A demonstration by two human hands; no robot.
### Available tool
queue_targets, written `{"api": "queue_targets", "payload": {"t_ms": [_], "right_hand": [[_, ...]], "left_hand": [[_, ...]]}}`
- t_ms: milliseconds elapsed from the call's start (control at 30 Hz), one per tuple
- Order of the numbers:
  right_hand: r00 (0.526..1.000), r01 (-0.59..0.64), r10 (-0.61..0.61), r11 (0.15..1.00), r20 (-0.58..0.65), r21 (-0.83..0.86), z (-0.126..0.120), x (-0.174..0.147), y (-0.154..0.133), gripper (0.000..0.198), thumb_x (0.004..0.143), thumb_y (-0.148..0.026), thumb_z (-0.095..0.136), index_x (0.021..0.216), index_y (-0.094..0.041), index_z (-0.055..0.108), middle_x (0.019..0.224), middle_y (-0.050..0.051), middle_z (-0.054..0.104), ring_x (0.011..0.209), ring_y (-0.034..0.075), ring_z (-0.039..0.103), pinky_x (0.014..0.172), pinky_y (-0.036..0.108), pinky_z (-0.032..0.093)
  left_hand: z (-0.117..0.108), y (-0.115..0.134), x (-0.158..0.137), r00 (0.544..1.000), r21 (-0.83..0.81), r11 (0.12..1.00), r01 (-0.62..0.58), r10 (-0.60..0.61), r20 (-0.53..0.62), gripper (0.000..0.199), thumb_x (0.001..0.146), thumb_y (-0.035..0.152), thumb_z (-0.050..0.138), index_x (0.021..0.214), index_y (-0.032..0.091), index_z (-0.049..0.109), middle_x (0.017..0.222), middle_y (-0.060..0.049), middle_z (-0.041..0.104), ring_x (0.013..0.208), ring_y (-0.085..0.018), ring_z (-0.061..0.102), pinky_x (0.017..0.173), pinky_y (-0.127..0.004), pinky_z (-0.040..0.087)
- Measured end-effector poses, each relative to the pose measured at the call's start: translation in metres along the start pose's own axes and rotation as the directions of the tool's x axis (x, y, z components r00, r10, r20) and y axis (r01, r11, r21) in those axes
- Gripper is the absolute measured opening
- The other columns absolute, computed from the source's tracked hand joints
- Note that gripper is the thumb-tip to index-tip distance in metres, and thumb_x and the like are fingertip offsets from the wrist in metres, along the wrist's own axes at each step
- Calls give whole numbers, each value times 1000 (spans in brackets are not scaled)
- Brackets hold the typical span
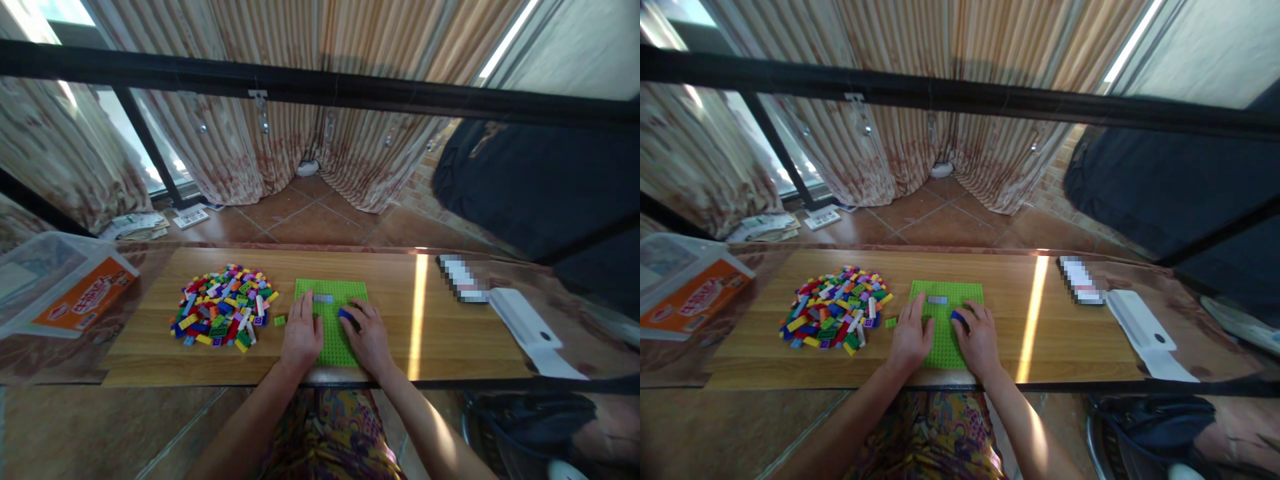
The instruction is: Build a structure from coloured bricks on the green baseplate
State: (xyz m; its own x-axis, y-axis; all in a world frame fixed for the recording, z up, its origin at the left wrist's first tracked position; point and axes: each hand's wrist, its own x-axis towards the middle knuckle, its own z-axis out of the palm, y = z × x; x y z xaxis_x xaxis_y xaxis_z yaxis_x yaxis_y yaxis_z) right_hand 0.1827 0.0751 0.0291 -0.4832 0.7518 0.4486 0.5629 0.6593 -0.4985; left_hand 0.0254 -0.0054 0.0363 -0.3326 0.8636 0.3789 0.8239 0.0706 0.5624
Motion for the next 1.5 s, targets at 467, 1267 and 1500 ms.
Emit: {"api": "queue_targets", "payload": {"t_ms": [467,1267,1500], "right_hand": [[991,52,-35,990,130,-131,-8,7,-14,33,93,-31,51,121,-19,64,127,14,58,117,27,50,98,46,44],[872,195,-67,956,484,-220,12,28,-47,57,95,-34,41,147,-11,39,153,11,40,144,25,28,117,46,22],[887,111,-75,992,456,-54,5,46,-41,42,97,-32,38,131,-19,58,137,11,58,131,25,48,113,51,29]], "left_hand": [[-1,-2,2,999,-114,993,32,-30,22,59,89,11,41,146,8,27,124,-18,60,119,-29,54,101,-49,47],[-3,4,1,975,-223,952,211,-189,114,76,71,-3,40,146,12,35,131,-14,59,127,-24,49,107,-44,44],[-1,2,0,987,-204,967,152,-136,89,73,74,-3,39,146,9,33,129,-17,59,128,-27,48,105,-47,46]]}}
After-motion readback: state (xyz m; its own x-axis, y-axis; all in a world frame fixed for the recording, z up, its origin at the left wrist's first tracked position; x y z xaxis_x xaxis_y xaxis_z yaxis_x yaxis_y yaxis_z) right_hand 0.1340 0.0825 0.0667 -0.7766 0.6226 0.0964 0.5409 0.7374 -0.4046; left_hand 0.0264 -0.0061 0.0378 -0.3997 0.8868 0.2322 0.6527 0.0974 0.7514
